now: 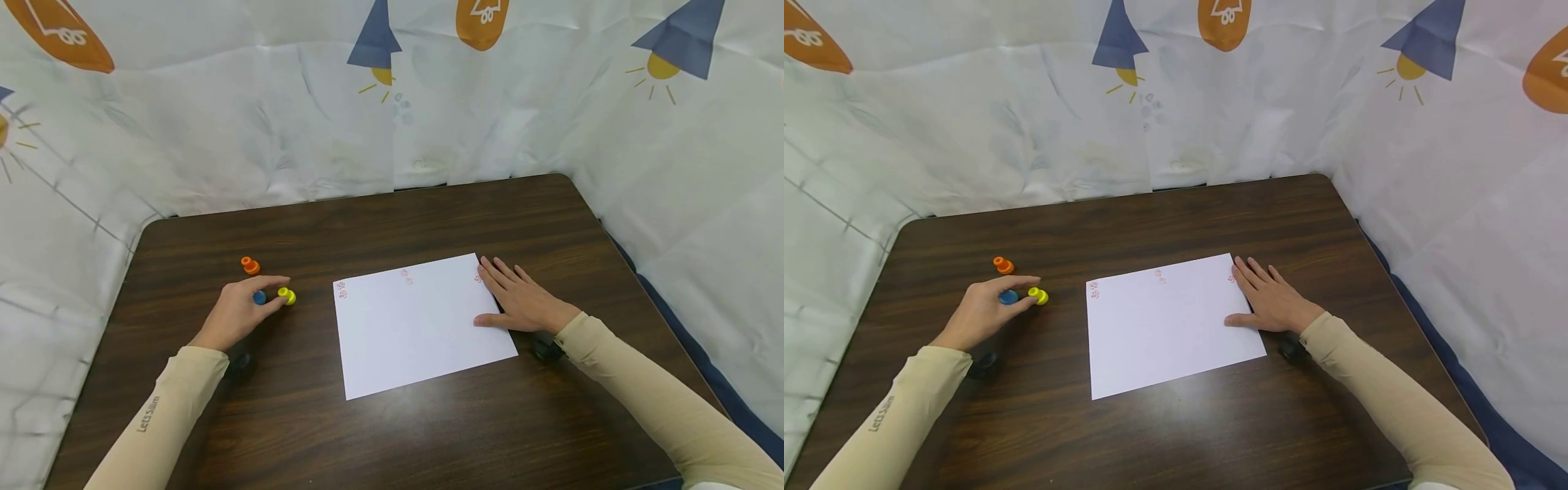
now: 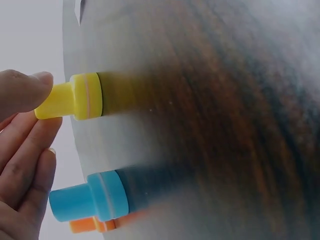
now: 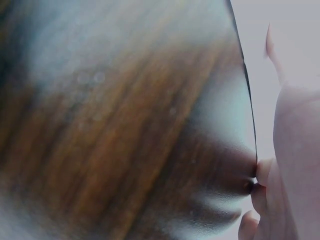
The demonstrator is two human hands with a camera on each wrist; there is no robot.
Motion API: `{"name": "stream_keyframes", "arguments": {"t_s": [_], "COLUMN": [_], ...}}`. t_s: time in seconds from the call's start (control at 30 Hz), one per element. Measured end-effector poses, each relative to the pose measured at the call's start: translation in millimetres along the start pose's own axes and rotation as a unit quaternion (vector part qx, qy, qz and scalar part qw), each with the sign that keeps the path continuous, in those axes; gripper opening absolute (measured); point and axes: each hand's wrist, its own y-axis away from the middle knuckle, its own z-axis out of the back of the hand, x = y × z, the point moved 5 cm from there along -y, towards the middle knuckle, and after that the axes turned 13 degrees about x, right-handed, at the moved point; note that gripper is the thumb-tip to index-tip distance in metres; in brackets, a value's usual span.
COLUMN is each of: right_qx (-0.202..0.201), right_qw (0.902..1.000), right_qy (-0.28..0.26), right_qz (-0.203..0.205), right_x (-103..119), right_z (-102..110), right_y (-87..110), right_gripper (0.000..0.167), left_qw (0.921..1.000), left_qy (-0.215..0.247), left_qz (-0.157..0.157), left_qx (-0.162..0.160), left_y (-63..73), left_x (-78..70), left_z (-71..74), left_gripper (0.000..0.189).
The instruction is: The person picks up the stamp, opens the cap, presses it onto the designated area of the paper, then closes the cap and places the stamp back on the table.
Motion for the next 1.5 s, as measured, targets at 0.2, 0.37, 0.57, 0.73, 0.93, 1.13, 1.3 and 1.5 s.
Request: {"name": "stream_keyframes", "arguments": {"t_s": [0.2, 0.37, 0.57, 0.73, 0.93, 1.13, 1.3, 1.5], "right_qx": [-0.001, 0.000, 0.002, 0.004, 0.004, 0.001, 0.003, 0.003], "right_qw": [1.0000, 1.0000, 1.0000, 1.0000, 1.0000, 1.0000, 1.0000, 1.0000], "right_qy": [0.002, 0.001, -0.002, -0.004, -0.005, -0.004, -0.005, -0.006], "right_qz": [-0.001, -0.002, -0.003, -0.007, -0.004, -0.005, -0.005, -0.003], "right_x": [0, 0, -1, -1, -1, -1, -1, 0], "right_z": [0, 0, -1, -1, -1, -1, -1, -1], "right_y": [-0.3, -0.7, -0.6, -0.2, -0.7, -1.0, -0.9, -0.9], "right_gripper": [0.110, 0.110, 0.110, 0.110, 0.110, 0.110, 0.110, 0.109], "left_qw": [0.9998, 0.9996, 0.9995, 0.9991, 0.9988, 0.9984, 0.9968, 0.9898], "left_qy": [-0.002, 0.009, 0.024, 0.037, 0.046, 0.053, 0.076, 0.139], "left_qz": [-0.017, -0.026, -0.019, -0.013, -0.002, 0.003, 0.009, 0.014], "left_qx": [0.003, -0.004, 0.000, 0.014, 0.012, 0.020, 0.022, 0.031], "left_y": [-0.1, -1.1, -1.4, -1.4, 0.3, -0.2, -1.8, -3.2], "left_x": [-6.5, -9.3, -8.8, -8.0, -5.4, -0.2, 4.4, 7.8], "left_z": [-2.5, -8.3, -15.4, -19.3, -22.1, -25.0, -27.6, -31.4], "left_gripper": [0.038, 0.038, 0.037, 0.037, 0.038, 0.039, 0.038, 0.038]}}
